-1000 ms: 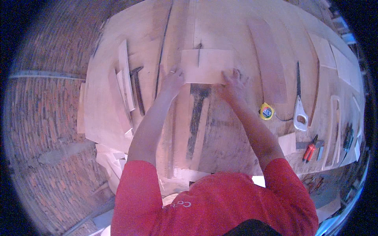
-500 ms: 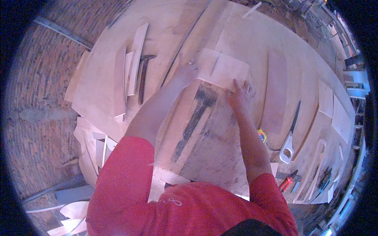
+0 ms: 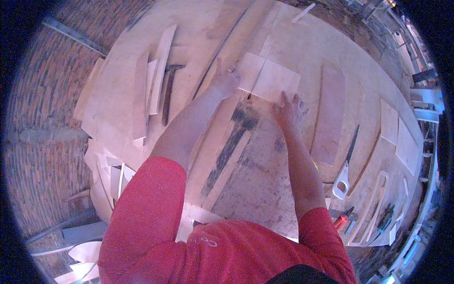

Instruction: The person walks through a cluttered workshop, picks up a large wooden board, and places it on a workbench. They then handle several smaller wooden pieces, aligning them on the bench and fitting a curved wooden frame onto a rectangular piece.

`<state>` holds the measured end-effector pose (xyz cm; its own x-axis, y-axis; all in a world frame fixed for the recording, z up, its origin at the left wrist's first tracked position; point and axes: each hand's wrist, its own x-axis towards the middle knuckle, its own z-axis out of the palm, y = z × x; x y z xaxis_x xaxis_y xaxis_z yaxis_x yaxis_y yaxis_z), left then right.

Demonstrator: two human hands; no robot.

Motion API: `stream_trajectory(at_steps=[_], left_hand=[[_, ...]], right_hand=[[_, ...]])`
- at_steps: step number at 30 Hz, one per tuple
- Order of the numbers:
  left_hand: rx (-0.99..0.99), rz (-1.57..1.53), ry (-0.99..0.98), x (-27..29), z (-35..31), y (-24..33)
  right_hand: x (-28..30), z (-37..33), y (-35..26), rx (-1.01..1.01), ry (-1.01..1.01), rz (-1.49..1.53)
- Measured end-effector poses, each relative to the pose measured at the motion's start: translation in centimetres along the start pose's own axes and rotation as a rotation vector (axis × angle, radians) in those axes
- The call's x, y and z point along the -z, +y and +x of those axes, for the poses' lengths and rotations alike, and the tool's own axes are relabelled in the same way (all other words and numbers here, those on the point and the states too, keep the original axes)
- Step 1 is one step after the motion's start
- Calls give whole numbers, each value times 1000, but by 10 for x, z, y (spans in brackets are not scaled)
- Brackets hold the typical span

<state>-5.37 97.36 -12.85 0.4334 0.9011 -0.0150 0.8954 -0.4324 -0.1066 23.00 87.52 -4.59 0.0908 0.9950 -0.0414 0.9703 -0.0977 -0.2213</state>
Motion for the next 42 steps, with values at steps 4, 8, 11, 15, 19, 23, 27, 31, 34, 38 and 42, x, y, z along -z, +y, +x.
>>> stream_trajectory(at_steps=[4,8,11,15,19,23,27,31,34,38,42], left_hand=[[-60,105,-20,53,18,22],[-35,109,-135,75,22,19],[-27,133,-119,82,31,20],[-29,176,-117,75,52,12],[-35,153,-135,59,76,-2],[-31,157,-130,72,106,8],[-9,80,-52,59,139,-16],[-75,293,-56,55,189,-30],[-81,240,-129,63,236,-27],[150,-36,38,71,277,1],[180,39,-42,48,294,29]], right_hand=[[-5,14,25,-52,15,-31],[-9,24,51,-45,74,-61],[-14,26,72,-31,125,-95],[-20,24,82,34,200,-139],[-23,23,85,76,235,-100],[-31,24,99,58,266,-76],[-32,25,100,80,267,7],[-30,23,99,59,278,115],[-34,23,98,57,335,181],[-32,22,99,33,362,187],[-32,19,106,-27,369,183]])
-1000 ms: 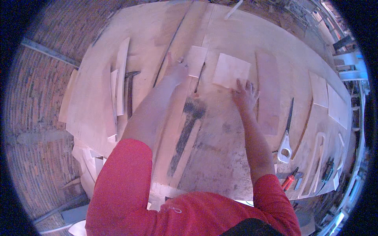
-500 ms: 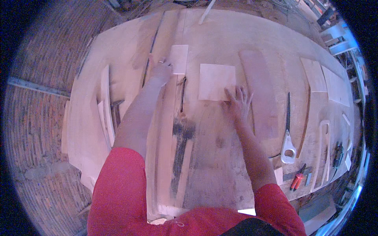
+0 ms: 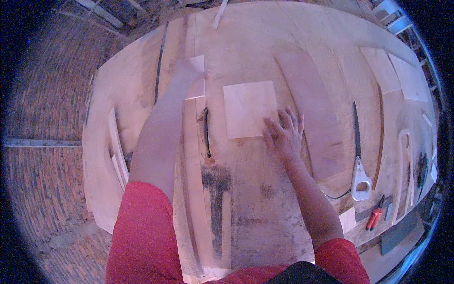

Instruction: The person walks through a cluttered workshop, picks up a large wooden board, and places it on a workbench. They then handle several smaller wooden pieces, aligning them on the bench and fitting a curved wooden frame onto a rectangular piece.

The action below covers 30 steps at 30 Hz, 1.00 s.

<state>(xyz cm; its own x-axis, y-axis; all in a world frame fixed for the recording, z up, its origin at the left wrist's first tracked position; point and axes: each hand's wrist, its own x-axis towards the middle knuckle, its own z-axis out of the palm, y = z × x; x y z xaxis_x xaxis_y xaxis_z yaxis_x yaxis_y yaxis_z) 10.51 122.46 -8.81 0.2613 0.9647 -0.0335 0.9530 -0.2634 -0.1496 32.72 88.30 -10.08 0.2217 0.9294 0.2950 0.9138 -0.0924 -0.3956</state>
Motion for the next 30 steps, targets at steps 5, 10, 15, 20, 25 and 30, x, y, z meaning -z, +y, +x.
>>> stream_trajectory(at_steps=[5,10,15,20,25,30], left_hand=[[46,-167,-156,-9,9,-47],[225,-323,31,23,-12,-110],[447,-539,202,119,-180,-180],[596,-536,575,160,-421,-235],[857,-129,686,122,-624,-263],[881,305,372,37,-692,-300]], right_hand=[[9,4,-15,42,-2,63],[2,6,-6,84,0,19],[-4,7,3,173,-42,-69],[-16,-8,36,202,-54,129],[33,-80,-23,169,-177,-136],[60,-168,-23,186,-244,-215]])
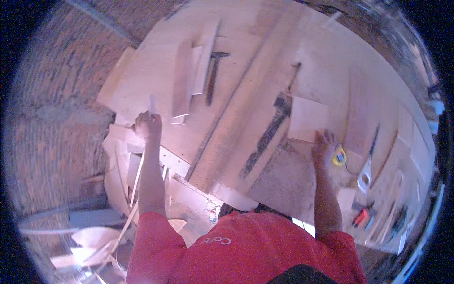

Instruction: The person walks through a cluttered workshop, picks up a large wooden board, and places it on a workbench. They then handle several smaller wooden pieces, aligning them on the bench and fitting a curved wooden frame onto a rectangular piece.

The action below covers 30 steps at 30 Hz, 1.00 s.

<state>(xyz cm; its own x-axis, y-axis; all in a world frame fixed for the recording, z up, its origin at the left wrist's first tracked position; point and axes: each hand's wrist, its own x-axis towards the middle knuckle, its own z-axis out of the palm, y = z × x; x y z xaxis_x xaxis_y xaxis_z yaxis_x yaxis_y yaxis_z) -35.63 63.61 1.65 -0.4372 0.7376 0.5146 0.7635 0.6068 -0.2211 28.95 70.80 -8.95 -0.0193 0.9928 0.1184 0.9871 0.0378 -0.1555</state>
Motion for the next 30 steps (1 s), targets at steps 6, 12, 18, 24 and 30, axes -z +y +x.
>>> stream_trajectory(at_steps=[6,12,18,24,30], left_hand=[[-27,-40,3,-91,-26,-66],[-33,-437,121,25,-38,14],[-81,-736,-37,58,-117,37],[-81,-789,-142,77,-170,31],[-92,-724,-175,86,-189,9]], right_hand=[[-4,-87,-47,-101,110,303],[56,-130,-101,-440,17,179],[78,-127,-140,-557,-147,151],[77,-102,-145,-550,-267,238],[60,-49,-91,-140,-360,83]])
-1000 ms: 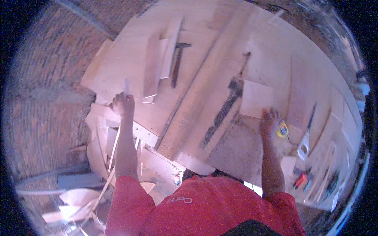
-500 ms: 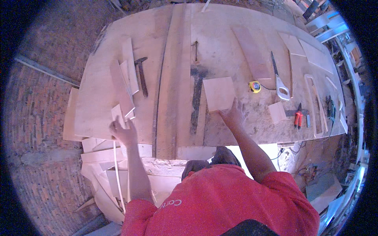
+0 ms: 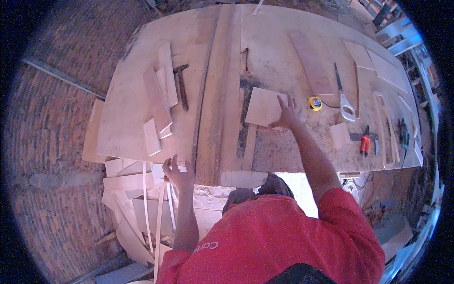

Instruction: The person walks through a cluttered workshop, picks up a large wooden board, and places it on a workbench. They then handle several smaller wooden pieces, aligning them on the bench and fitting a curved wooden frame onto a rectangular piece.

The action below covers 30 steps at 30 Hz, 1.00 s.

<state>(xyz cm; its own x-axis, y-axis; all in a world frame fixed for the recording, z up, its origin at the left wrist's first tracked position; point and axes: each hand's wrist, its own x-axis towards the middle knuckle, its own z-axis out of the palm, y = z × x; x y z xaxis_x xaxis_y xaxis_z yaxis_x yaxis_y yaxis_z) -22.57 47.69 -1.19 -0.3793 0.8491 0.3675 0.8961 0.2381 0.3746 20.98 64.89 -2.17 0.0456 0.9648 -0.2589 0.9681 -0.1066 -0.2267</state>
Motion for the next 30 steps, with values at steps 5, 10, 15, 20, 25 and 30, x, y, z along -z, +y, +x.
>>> stream_trajectory(at_steps=[5,10,15,20,25,30], left_hand=[[98,29,-77,8,-15,13],[88,-8,-35,-5,-33,19],[111,-1,-54,-9,-38,56],[69,-112,-60,-24,-38,96],[-95,-114,-113,-55,-26,128],[-316,42,-177,-71,-8,125]], right_hand=[[15,32,16,172,-193,-189],[-1,36,21,326,-205,-183],[2,23,20,342,-234,-64],[31,31,-21,422,-246,142],[0,65,-28,559,39,156],[-8,24,-28,304,70,306]])
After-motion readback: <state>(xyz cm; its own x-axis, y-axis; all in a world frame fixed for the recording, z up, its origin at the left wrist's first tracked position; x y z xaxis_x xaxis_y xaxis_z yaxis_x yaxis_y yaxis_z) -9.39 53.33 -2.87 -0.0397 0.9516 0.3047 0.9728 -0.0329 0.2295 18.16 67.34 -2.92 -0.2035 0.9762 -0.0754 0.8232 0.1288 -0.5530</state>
